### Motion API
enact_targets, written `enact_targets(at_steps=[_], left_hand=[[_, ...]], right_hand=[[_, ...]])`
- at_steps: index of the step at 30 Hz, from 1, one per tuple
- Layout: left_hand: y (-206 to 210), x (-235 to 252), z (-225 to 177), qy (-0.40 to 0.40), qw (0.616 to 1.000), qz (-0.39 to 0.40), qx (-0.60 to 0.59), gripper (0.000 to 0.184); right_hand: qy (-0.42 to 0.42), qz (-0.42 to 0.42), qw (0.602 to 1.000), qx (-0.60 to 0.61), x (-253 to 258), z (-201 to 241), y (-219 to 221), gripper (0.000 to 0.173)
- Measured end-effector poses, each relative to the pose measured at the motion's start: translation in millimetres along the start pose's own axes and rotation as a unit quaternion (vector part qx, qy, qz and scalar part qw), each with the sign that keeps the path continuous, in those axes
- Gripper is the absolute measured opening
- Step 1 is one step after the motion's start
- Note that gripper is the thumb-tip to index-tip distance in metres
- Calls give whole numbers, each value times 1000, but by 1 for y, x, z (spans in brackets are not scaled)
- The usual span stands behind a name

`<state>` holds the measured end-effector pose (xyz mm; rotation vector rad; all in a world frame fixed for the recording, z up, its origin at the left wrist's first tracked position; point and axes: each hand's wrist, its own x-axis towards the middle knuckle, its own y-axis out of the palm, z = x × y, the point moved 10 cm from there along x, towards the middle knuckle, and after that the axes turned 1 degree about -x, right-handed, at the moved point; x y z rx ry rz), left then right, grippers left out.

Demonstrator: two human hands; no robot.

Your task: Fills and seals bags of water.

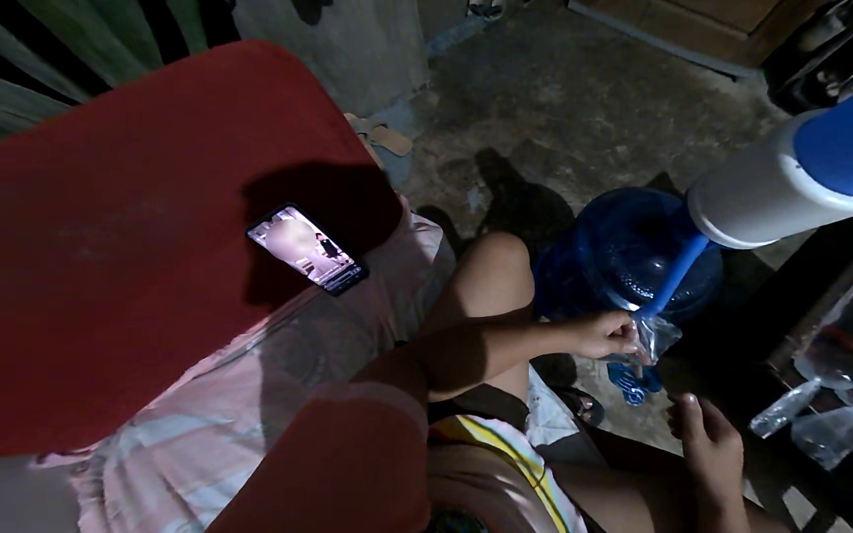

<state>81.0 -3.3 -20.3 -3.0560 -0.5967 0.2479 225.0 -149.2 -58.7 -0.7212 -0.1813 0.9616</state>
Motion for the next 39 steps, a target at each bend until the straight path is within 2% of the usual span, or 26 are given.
enact_targets(at_steps=[3,6,9,13,15,20,27,32,36,39], left_hand=[[6,1,0,20,1000,11,-17,31],[15,1,0,32,999,33,-9,35],[24,-2,-4,40,998,47,9,31],[34,-8,-13,53,996,70,15,26],[38,-10,-17,69,995,78,6,24],[46,-15,-28,74,992,92,-40,27],[43,-19,-41,107,990,72,-56,30],[38,-21,-50,124,987,57,-84,27],[34,-22,-61,132,988,47,-72,35],[27,-22,-70,151,985,25,-79,33]], right_hand=[[-47,-1,997,58,-3,9,-1,50],[-110,20,989,100,-7,23,-2,76],[-137,44,983,113,-12,41,-2,97],[-146,74,975,147,-18,53,1,104],[-147,95,969,174,-22,63,3,95],[-152,111,954,231,-29,90,6,47],[-235,74,943,223,-30,118,2,37],[-237,56,945,219,-31,133,5,54],[-243,0,942,231,-27,140,-4,33],[-277,-12,930,244,-27,155,-11,33]])
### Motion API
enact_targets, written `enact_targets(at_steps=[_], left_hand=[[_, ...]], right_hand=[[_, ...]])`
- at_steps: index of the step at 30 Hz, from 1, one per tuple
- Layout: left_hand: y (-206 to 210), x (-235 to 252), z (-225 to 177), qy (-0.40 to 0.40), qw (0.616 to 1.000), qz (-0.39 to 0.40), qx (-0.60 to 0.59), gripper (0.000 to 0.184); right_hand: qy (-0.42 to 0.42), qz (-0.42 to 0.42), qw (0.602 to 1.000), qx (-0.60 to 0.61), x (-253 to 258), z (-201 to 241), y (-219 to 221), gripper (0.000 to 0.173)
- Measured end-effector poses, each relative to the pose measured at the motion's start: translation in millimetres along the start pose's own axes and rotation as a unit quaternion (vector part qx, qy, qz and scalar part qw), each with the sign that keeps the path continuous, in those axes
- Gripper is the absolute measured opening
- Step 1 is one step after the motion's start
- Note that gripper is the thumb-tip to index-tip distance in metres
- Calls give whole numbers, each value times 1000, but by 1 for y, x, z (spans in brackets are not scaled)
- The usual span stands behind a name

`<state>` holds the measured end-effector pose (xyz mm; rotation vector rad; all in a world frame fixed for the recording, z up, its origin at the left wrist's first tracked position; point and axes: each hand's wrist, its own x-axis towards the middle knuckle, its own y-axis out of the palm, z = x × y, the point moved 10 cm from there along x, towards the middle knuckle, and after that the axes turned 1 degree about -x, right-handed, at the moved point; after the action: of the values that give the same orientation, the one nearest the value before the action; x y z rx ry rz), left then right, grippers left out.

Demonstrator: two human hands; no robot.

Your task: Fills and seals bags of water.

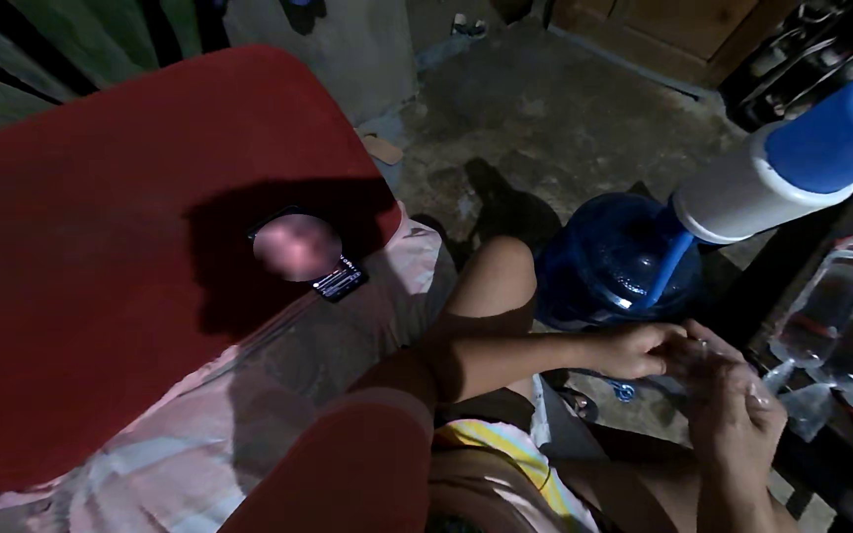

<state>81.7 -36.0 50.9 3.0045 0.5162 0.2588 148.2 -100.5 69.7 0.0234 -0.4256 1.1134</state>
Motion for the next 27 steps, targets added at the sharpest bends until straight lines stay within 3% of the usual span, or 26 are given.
enact_targets(at_steps=[6,10,12,14,19,27], left_hand=[[-11,4,-27,34,999,-13,-6,33],[-13,11,-63,105,992,65,28,41],[-6,18,-81,102,981,130,101,55],[-1,26,-94,61,970,147,183,56],[9,48,-124,16,945,124,302,45],[20,58,-149,2,939,147,311,27]], right_hand=[[-89,-34,994,-47,20,51,-5,36],[-101,-41,993,-53,37,92,-11,36],[-106,-38,993,-46,46,112,-14,34],[-129,-29,991,-35,54,130,-15,32],[-150,-12,988,-21,72,157,-16,31],[-155,0,988,-15,84,173,-21,36]])
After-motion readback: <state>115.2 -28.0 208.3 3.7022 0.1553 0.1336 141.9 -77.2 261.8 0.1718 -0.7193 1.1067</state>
